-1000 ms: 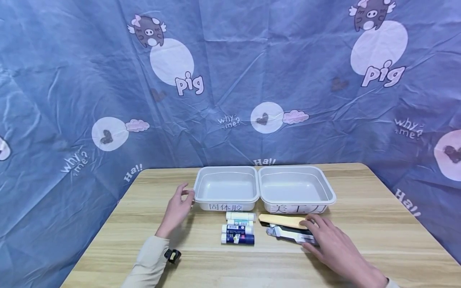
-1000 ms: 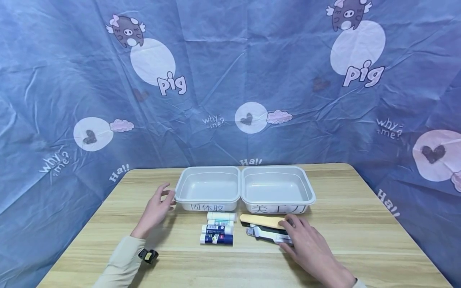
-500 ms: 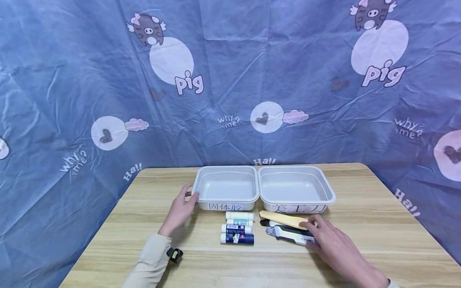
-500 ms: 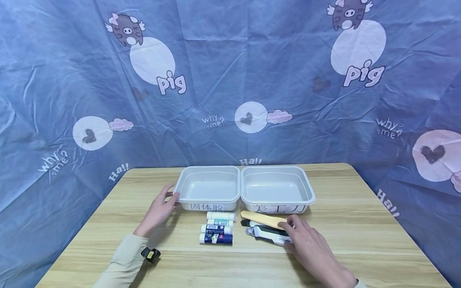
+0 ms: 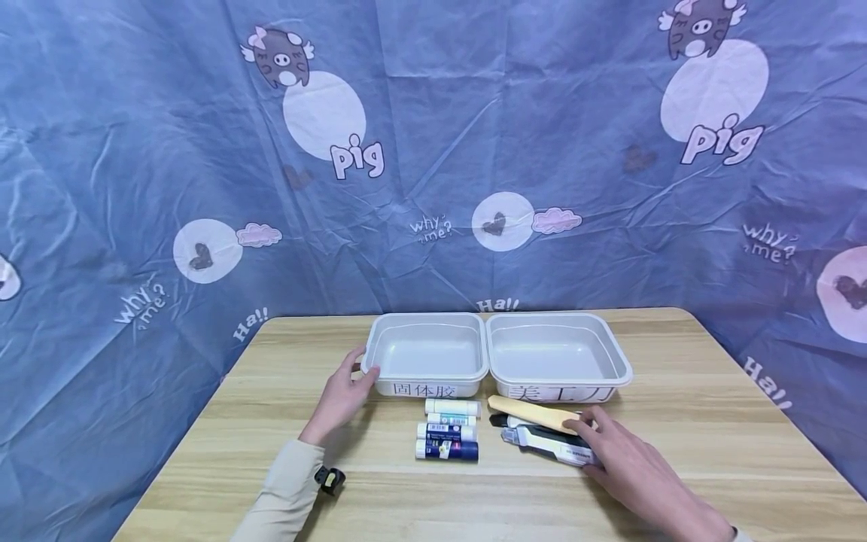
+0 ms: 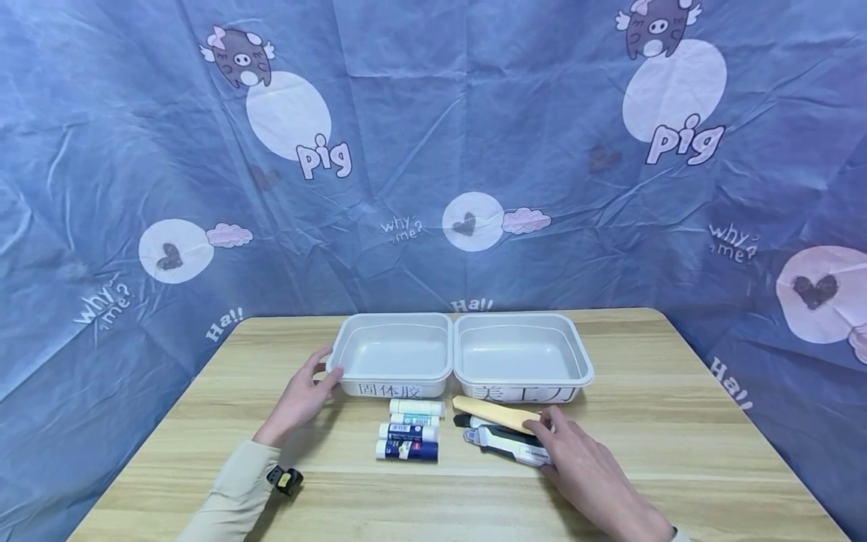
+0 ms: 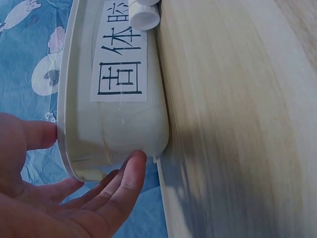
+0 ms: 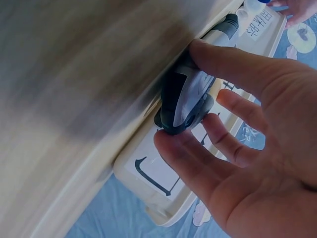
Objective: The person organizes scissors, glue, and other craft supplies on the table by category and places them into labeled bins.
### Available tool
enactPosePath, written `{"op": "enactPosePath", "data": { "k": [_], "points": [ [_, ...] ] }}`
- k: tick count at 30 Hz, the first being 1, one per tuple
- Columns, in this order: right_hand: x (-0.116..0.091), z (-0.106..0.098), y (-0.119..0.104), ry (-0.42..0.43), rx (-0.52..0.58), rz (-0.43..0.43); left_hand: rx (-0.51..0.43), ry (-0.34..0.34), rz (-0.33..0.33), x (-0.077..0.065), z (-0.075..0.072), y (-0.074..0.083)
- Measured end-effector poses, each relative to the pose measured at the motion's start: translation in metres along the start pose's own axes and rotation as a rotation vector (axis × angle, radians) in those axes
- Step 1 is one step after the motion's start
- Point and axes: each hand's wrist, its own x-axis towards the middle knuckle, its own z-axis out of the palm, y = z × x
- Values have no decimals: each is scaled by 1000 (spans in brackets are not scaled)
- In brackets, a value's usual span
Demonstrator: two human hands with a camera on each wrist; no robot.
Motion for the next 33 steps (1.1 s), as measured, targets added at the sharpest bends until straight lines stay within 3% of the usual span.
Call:
{"op": "enactPosePath", "data": {
  "k": [20, 26, 33],
  "points": [
    [-6, 1, 2, 59, -46, -81, -2, -3, 6, 0, -2, 1],
    [-7, -1, 1, 39, -47, -78, -7, -6, 6, -1, -2, 0],
    [-8, -3, 3, 63, -36, -144, -15, -7, 9, 2, -1, -1]
  ]
}}
